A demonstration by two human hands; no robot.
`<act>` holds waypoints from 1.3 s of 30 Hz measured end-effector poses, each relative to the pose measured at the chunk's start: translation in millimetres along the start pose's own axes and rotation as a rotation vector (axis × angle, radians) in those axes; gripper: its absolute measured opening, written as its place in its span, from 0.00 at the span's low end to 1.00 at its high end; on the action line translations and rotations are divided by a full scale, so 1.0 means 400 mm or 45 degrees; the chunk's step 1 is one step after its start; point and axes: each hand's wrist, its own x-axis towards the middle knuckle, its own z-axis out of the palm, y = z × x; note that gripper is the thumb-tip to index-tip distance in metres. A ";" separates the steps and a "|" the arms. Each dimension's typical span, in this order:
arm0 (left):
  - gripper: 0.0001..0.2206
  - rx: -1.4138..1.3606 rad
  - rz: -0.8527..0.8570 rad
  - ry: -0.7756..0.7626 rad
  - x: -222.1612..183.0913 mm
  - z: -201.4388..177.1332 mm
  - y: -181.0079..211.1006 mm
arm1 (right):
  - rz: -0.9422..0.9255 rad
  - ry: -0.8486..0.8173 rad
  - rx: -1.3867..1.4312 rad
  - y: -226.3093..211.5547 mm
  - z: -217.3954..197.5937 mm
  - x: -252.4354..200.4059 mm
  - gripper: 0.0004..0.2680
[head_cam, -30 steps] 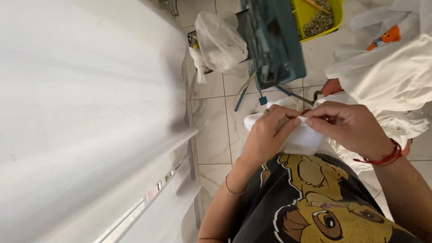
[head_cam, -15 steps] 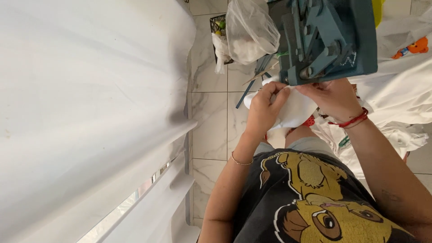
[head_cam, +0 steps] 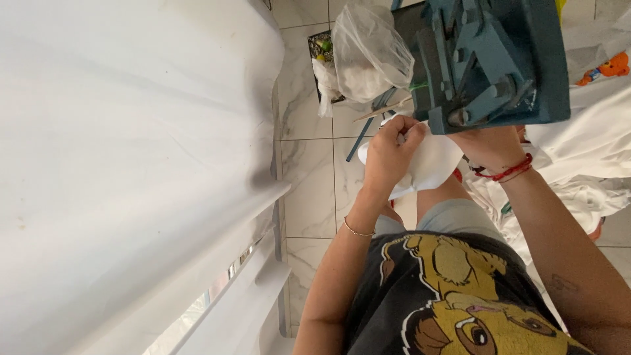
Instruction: The person is inspecting finished white t-shirts and using a manual press tool to attach tags or fasteners.
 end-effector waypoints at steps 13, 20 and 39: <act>0.11 -0.013 0.119 0.021 0.036 0.002 -0.054 | 0.062 -0.229 0.019 0.051 -0.009 -0.026 0.23; 0.12 0.098 0.049 -0.056 0.023 -0.002 -0.051 | 0.138 -0.361 0.264 0.012 0.011 0.033 0.23; 0.11 0.077 0.355 0.110 -0.132 0.000 -0.024 | 0.493 -0.148 0.818 -0.053 -0.088 -0.165 0.09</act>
